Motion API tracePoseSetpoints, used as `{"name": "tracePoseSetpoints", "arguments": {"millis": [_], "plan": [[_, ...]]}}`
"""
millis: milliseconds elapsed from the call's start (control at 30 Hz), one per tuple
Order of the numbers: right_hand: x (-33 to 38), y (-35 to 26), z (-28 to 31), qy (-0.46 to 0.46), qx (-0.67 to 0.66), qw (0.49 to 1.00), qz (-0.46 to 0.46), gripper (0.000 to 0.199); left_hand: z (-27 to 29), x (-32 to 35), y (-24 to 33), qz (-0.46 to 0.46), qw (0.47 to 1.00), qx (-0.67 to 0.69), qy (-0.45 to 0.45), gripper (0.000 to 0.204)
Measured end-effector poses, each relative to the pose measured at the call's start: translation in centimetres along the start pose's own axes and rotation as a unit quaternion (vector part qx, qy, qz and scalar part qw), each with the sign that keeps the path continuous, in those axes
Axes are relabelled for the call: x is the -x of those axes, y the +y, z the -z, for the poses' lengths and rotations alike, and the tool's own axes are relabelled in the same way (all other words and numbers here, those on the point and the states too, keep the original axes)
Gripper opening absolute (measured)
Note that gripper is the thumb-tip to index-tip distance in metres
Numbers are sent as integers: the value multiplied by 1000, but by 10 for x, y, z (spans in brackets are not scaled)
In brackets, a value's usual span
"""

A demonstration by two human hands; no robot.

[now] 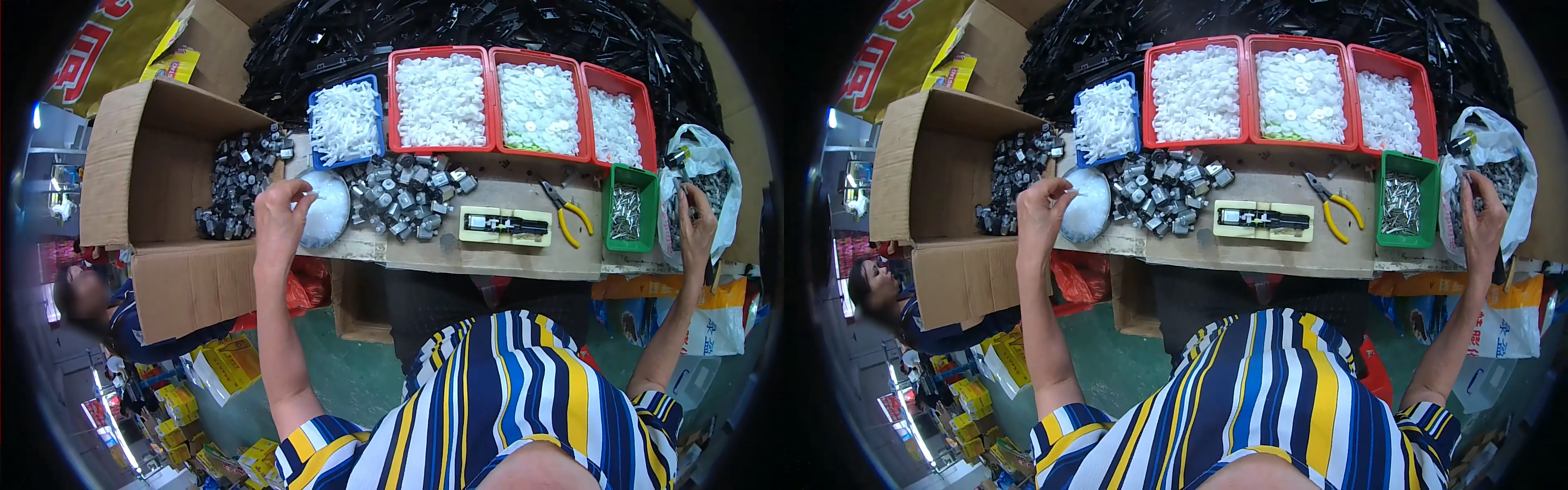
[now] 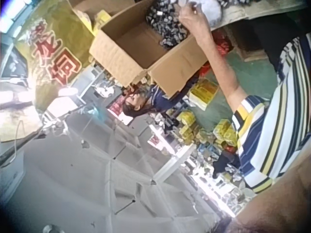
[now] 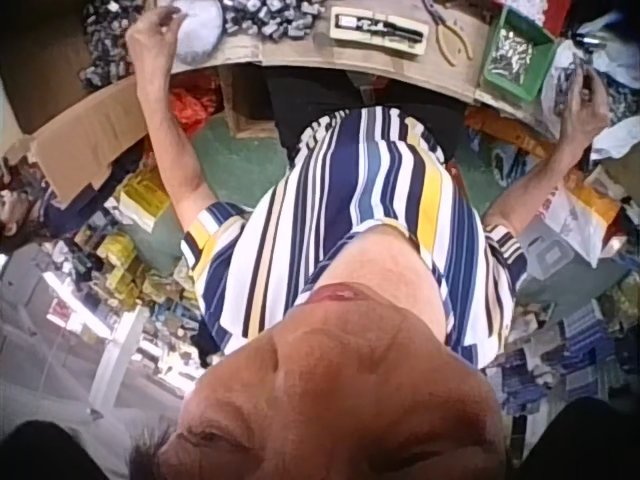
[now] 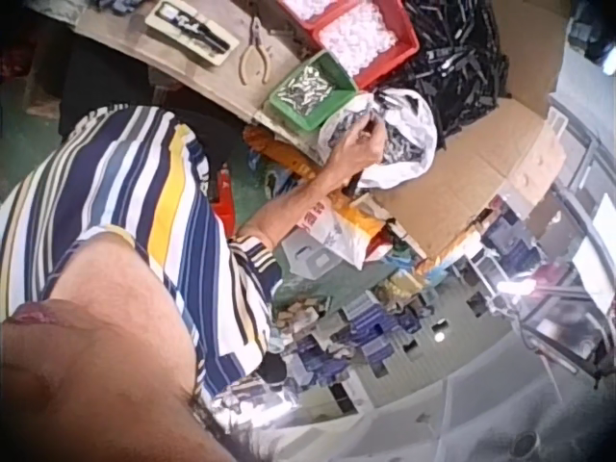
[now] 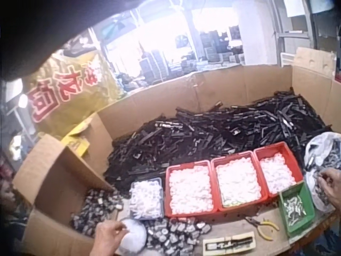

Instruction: The person assembles small padlocks at a workbench. They pick up a lock body, insert a white plastic component, and use pliers to secure a metal pin. The finished locks are placed into a cardboard box. The process is repeated continuously with components organized in red and green bins.

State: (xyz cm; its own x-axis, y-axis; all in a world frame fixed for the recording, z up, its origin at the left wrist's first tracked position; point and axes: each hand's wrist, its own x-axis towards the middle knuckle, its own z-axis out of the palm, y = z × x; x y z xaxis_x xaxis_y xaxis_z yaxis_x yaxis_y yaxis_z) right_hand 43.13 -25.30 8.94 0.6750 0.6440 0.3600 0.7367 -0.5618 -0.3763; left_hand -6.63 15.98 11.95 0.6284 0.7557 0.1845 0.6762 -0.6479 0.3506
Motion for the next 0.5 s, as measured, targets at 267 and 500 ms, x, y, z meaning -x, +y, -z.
{"name": "tracePoseSetpoints", "arguments": {"millis": [267,500], "plan": [[1,-36,17,-12,-13,1000,20,19,-14,7,2,-47,998,-12,35,12],[15,-123,4,-1,-200,980,23,17,-3,19,57,45,979,183,77,12]]}}
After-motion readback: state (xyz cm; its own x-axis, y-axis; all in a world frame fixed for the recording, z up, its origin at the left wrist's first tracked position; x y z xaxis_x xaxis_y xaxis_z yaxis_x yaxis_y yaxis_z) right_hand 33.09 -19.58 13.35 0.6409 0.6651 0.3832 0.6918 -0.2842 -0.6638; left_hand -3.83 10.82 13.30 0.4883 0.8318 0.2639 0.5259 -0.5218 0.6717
